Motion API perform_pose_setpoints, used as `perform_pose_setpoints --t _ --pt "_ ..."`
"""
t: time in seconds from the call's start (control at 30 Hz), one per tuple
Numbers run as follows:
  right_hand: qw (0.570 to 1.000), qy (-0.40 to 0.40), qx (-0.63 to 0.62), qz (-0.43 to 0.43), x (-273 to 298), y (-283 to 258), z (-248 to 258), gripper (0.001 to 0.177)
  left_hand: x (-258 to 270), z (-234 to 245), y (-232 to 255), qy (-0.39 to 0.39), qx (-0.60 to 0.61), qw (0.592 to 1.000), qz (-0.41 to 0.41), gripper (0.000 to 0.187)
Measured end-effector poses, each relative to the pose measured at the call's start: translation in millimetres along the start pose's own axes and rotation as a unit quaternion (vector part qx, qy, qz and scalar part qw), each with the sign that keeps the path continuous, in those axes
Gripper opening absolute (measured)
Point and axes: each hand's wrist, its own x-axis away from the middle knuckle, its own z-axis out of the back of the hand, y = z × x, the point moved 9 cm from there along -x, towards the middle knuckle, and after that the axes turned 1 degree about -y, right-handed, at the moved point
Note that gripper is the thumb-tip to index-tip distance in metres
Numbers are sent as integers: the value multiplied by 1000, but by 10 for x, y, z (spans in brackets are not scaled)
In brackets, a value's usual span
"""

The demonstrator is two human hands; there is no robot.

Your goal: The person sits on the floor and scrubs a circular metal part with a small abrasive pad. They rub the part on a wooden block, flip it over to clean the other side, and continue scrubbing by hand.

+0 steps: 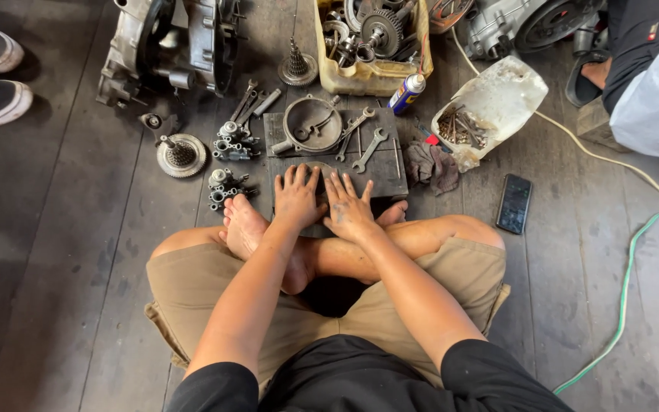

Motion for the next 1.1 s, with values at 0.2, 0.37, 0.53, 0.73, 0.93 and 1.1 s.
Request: perform_pose_setpoints --t 0.2,0.37,0.53,0.73,0.93,1.1 --pt "1000 -2 -11 21 -42 -38 121 90 26 45 -2 -2 -8 1000 6 91" --pt "1000 -14 10 16 43 -47 68 100 -8 66 -11 2 5 1000 7 90" --pt "1000 -12 -8 12 37 -45 41 101 45 56 12 -4 9 1000 3 88" --pt "1000 -17 16 -3 -45 9 32 100 12 50 20 1 6 1000 3 89" --pt "999 -29 16 -4 -8 4 -36 102 23 19 6 -5 13 1000 -5 86" --pt "999 -19 25 6 42 -14 4 101 46 72 4 13 13 1000 -7 82"
